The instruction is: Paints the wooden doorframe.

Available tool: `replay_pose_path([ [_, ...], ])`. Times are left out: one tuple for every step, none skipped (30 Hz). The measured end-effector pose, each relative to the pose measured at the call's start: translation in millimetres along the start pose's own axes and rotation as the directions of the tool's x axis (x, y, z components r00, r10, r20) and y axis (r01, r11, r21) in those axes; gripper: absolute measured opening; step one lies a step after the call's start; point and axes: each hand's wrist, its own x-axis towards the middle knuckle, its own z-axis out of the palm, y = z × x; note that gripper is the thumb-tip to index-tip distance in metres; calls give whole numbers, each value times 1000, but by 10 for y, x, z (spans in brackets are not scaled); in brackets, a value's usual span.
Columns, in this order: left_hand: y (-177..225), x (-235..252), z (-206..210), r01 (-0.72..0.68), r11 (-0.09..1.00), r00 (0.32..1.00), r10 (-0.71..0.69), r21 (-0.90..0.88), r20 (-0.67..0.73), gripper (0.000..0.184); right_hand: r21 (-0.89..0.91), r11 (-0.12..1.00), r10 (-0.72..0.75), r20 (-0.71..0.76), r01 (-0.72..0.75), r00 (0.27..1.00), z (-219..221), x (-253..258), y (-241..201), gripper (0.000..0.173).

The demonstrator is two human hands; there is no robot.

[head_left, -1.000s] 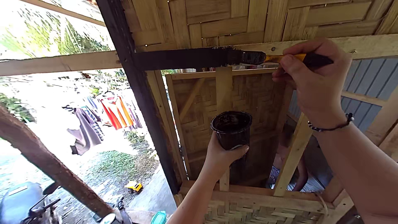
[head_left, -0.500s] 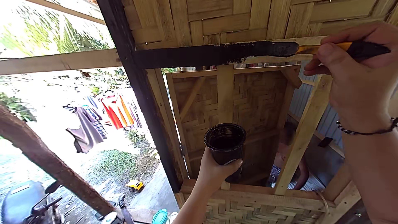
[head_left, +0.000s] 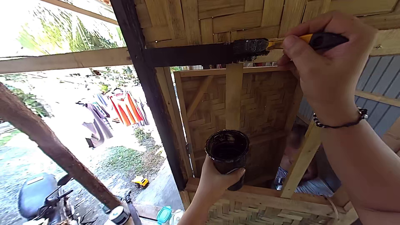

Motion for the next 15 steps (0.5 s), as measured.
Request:
replay_pose_path([
  [0,-3,-2,1,1000,1000,-1,3,-1,80,10,1000,-13,5,13,1000,37,1,-14,13],
  [-3,-5,-2,3,1000,1000,-3,1,2,79,18,1000,-25,16,24,1000,83,7,-12,13],
  [-8,-8,0,5,1000,1000,-5,-2,5,79,15,999,-30,27,30,999,127,20,5,13],
  [-16,-8,-1,3,1000,1000,-3,-5,7,79,0,1000,-30,33,30,999,156,38,31,13],
  [-21,-11,-5,1,1000,1000,-1,-3,7,79,-27,999,-29,32,30,999,165,56,59,13],
  [-25,-17,-13,2,1000,1000,-2,1,3,79,-53,998,-27,24,28,999,154,64,81,13],
  [-29,-25,-23,3,1000,1000,-3,2,2,79,-67,998,-22,9,23,1000,129,63,90,14],
  [-33,-32,-34,4,1000,1000,-4,4,-1,79,-79,997,-20,-5,20,1000,98,56,83,14],
  [-36,-39,-45,8,1000,1000,-8,3,-3,80,-85,996,-24,-16,23,1000,77,44,62,14],
  [-39,-44,-55,10,1000,1000,-10,1,-4,80,-83,996,-33,-22,31,999,77,31,33,14],
  [-39,-46,-60,10,1000,1000,-10,-1,-7,80,-68,997,-46,-24,44,999,100,21,5,13],
  [-43,-48,-62,10,1000,1000,-10,-4,-9,81,-49,997,-55,-23,54,998,140,19,-15,13],
  [-53,-48,-63,8,1000,1000,-8,-6,-8,81,-35,998,-59,-16,58,998,183,22,-21,12],
  [-61,-49,-62,7,1000,1000,-7,-8,-8,81,-32,997,-64,-10,63,998,215,33,-10,12],
  [-68,-51,-63,5,1000,1000,-5,-11,-6,81,-49,997,-68,-4,68,998,226,48,7,12],
])
